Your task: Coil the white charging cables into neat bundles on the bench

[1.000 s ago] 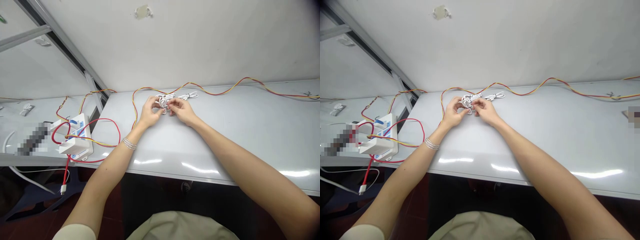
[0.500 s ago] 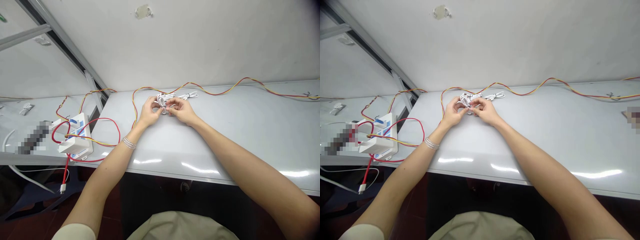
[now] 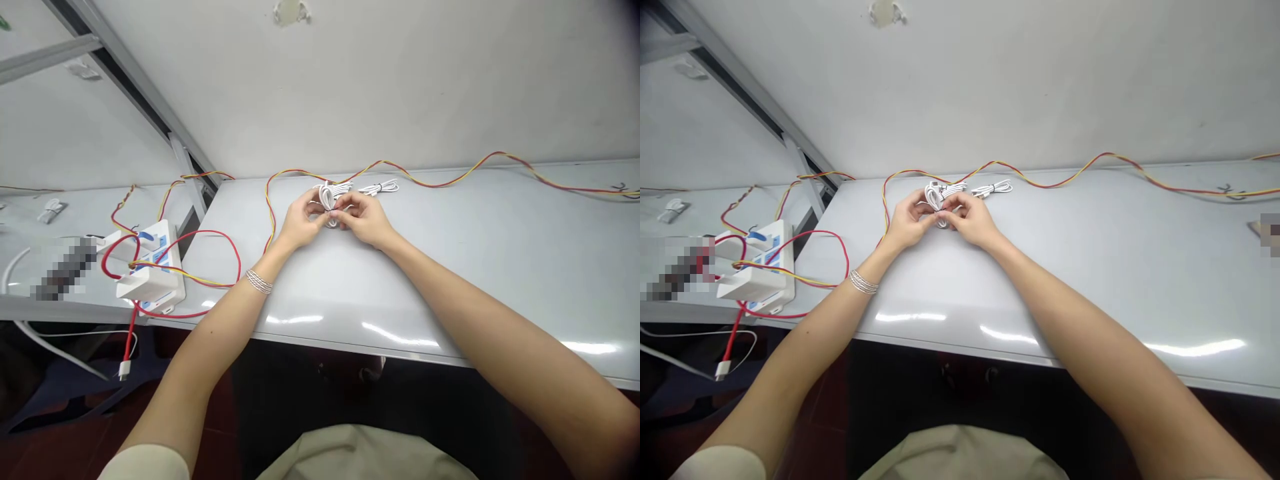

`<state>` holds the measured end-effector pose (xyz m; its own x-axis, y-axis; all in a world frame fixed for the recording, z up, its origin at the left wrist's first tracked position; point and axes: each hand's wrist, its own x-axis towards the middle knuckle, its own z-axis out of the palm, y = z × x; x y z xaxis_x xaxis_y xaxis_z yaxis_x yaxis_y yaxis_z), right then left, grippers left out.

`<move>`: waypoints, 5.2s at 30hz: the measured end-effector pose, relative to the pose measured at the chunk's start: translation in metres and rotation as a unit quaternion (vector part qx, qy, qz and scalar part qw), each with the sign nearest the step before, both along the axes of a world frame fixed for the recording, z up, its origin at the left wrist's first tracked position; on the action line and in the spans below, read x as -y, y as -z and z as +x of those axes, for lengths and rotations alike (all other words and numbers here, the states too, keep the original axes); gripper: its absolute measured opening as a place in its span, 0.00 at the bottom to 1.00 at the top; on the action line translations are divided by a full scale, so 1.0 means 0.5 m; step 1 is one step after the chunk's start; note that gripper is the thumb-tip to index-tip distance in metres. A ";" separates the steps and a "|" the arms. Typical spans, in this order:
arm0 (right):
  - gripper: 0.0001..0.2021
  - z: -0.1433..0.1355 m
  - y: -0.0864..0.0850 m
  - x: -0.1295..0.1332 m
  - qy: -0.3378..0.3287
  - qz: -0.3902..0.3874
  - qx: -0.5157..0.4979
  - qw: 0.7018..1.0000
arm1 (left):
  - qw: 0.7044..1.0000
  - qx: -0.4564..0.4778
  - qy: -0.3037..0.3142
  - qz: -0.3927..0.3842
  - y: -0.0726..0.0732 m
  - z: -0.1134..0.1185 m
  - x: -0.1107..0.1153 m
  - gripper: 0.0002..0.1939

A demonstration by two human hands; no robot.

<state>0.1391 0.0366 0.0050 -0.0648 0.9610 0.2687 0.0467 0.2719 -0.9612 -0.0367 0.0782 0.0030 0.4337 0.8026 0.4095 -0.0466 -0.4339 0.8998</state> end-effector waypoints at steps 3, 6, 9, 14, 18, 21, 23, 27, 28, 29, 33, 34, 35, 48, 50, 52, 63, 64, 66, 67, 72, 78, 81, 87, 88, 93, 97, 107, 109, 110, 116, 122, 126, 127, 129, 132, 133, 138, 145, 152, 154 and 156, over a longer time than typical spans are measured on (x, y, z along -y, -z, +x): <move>0.16 0.000 0.004 0.000 0.007 0.011 0.016 1.000 | 1.000 0.006 0.016 -0.019 -0.001 0.001 0.000 0.34; 0.15 0.000 0.009 0.000 0.020 0.016 0.034 0.999 | 0.999 0.008 0.026 -0.039 -0.001 0.001 0.000 0.33; 0.13 0.001 0.013 0.001 0.030 0.023 0.057 0.998 | 0.997 0.011 0.033 -0.069 -0.002 0.002 0.002 0.32; 0.13 0.000 0.010 0.005 0.044 0.033 0.084 0.995 | 0.994 0.016 0.028 -0.103 -0.004 0.003 0.007 0.34; 0.14 -0.002 0.007 0.006 0.051 0.041 0.086 0.994 | 0.990 0.022 0.021 -0.138 -0.006 0.002 0.010 0.34; 0.17 -0.003 0.008 0.004 0.048 0.033 0.075 0.995 | 0.989 0.031 0.012 -0.145 -0.008 0.003 0.012 0.36; 0.19 -0.004 0.008 0.003 0.046 0.026 0.067 0.996 | 0.989 0.034 0.010 -0.145 -0.008 0.004 0.014 0.37; 0.22 -0.004 0.008 -0.001 0.043 0.004 0.036 0.998 | 0.991 0.029 0.018 -0.130 0.000 0.004 0.010 0.35; 0.22 -0.004 0.008 -0.002 0.039 -0.006 0.027 0.999 | 0.992 0.028 0.018 -0.122 0.003 0.005 0.009 0.35; 0.23 -0.003 0.008 -0.003 0.034 -0.017 0.020 0.999 | 0.993 0.026 0.018 -0.113 0.006 0.005 0.007 0.34; 0.21 -0.001 0.006 -0.007 0.023 -0.042 -0.012 0.999 | 0.994 0.030 0.012 -0.107 0.009 0.006 0.006 0.33; 0.20 -0.001 0.005 -0.008 0.020 -0.046 -0.024 0.998 | 0.993 0.034 0.013 -0.112 0.008 0.006 0.006 0.33; 0.20 -0.001 0.003 -0.008 0.016 -0.052 -0.037 0.998 | 0.992 0.041 0.013 -0.117 0.006 0.007 0.007 0.33; 0.12 0.002 -0.030 0.004 0.034 -0.114 -0.053 0.992 | 0.997 0.054 0.004 -0.047 -0.011 0.013 0.019 0.24; 0.11 0.002 -0.030 0.003 0.039 -0.119 -0.056 0.991 | 0.998 0.047 -0.004 -0.043 -0.015 0.012 0.020 0.23; 0.10 0.001 -0.029 0.002 0.043 -0.121 -0.058 0.990 | 0.998 0.040 -0.004 -0.044 -0.019 0.011 0.021 0.22; 0.12 0.004 -0.026 0.004 0.025 -0.097 -0.052 0.994 | 0.996 0.053 0.005 -0.071 -0.009 0.008 0.012 0.24; 0.12 0.004 -0.026 0.004 0.026 -0.092 -0.048 0.994 | 0.996 0.056 0.007 -0.076 -0.009 0.008 0.012 0.24; 0.13 0.003 -0.024 0.005 0.030 -0.082 -0.042 0.995 | 0.995 0.059 0.006 -0.086 -0.009 0.008 0.012 0.24; 0.13 0.002 -0.022 0.005 0.033 -0.077 -0.041 0.996 | 0.994 0.062 0.003 -0.091 -0.010 0.008 0.012 0.24; 0.13 0.001 -0.011 0.003 0.035 -0.029 -0.053 0.998 | 0.991 0.062 -0.013 -0.118 -0.006 0.005 0.007 0.30; 0.14 0.007 -0.008 0.007 0.009 0.000 -0.006 1.000 | 0.990 0.047 -0.007 -0.130 -0.003 -0.003 -0.003 0.32; 0.14 0.006 -0.005 0.007 0.014 0.011 0.010 1.000 | 0.989 0.052 -0.001 -0.136 -0.005 -0.004 -0.002 0.31; 0.13 0.004 0.000 0.003 0.024 0.004 0.021 0.999 | 0.985 0.070 0.002 -0.155 -0.005 -0.001 -0.001 0.31; 0.13 0.004 0.000 0.003 0.024 0.001 0.024 0.999 | 0.985 0.070 0.002 -0.155 -0.004 -0.001 -0.002 0.31; 0.11 0.006 0.002 0.001 0.024 0.003 0.038 0.999 | 0.986 0.058 0.009 -0.154 -0.002 -0.003 -0.003 0.34; 0.11 0.007 0.005 -0.001 0.020 0.011 0.045 0.999 | 0.986 0.068 0.007 -0.155 -0.006 -0.003 0.001 0.37; 0.15 0.009 0.005 -0.002 0.010 0.038 0.067 0.997 | 0.991 0.061 -0.015 -0.121 0.000 -0.004 -0.004 0.41; 0.15 0.008 0.004 -0.001 0.010 0.041 0.068 0.997 | 0.992 0.058 -0.017 -0.113 0.002 -0.004 -0.005 0.43; 0.15 0.008 0.004 -0.001 0.011 0.042 0.068 0.997 | 0.992 0.057 -0.017 -0.111 0.003 -0.004 -0.006 0.42; 0.17 0.006 0.005 -0.001 0.012 0.049 0.068 0.996 | 0.993 0.051 -0.013 -0.107 0.003 -0.006 -0.006 0.39; 0.18 0.008 0.008 -0.003 0.007 0.049 0.057 0.997 | 0.992 0.052 -0.021 -0.117 -0.003 -0.006 -0.003 0.40; 0.17 0.008 0.009 -0.003 0.005 0.048 0.047 0.998 | 0.990 0.059 -0.026 -0.129 -0.006 -0.005 -0.001 0.39; 0.17 0.008 0.009 -0.004 0.006 0.048 0.048 0.998 | 0.989 0.060 -0.026 -0.130 -0.006 -0.005 -0.001 0.39; 0.17 0.008 0.010 -0.004 0.009 0.046 0.051 0.998 | 0.989 0.060 -0.024 -0.129 -0.005 -0.006 -0.001 0.39; 0.16 0.008 0.011 -0.006 0.008 0.043 0.052 0.998 | 0.990 0.058 -0.021 -0.124 -0.005 -0.006 -0.001 0.39; 0.16 0.008 0.012 -0.006 0.007 0.044 0.052 0.998 | 0.991 0.058 -0.021 -0.123 -0.005 -0.006 -0.001 0.39; 0.14 0.009 0.011 -0.005 0.003 0.045 0.055 0.997 | 0.991 0.061 -0.025 -0.120 -0.008 -0.005 0.001 0.39; 0.13 0.008 0.005 -0.001 0.008 0.040 0.060 0.997 | 0.990 0.059 -0.023 -0.128 -0.012 -0.004 0.005 0.40; 0.15 0.009 0.002 0.000 0.003 0.017 0.051 0.999 | 0.989 0.067 -0.022 -0.130 -0.012 -0.003 0.006 0.39; 0.15 0.009 0.002 0.000 0.000 0.012 0.042 0.999 | 0.989 0.073 -0.021 -0.127 -0.012 -0.002 0.006 0.38; 0.15 0.009 0.002 0.000 -0.005 0.007 0.035 0.999 | 0.990 0.071 -0.023 -0.121 -0.012 -0.002 0.007 0.39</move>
<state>0.1435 0.0366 0.0039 -0.0937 0.9563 0.2768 0.1113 0.2864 -0.9516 -0.0378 0.0747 0.0092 0.3458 0.9026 0.2563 -0.1646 -0.2106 0.9636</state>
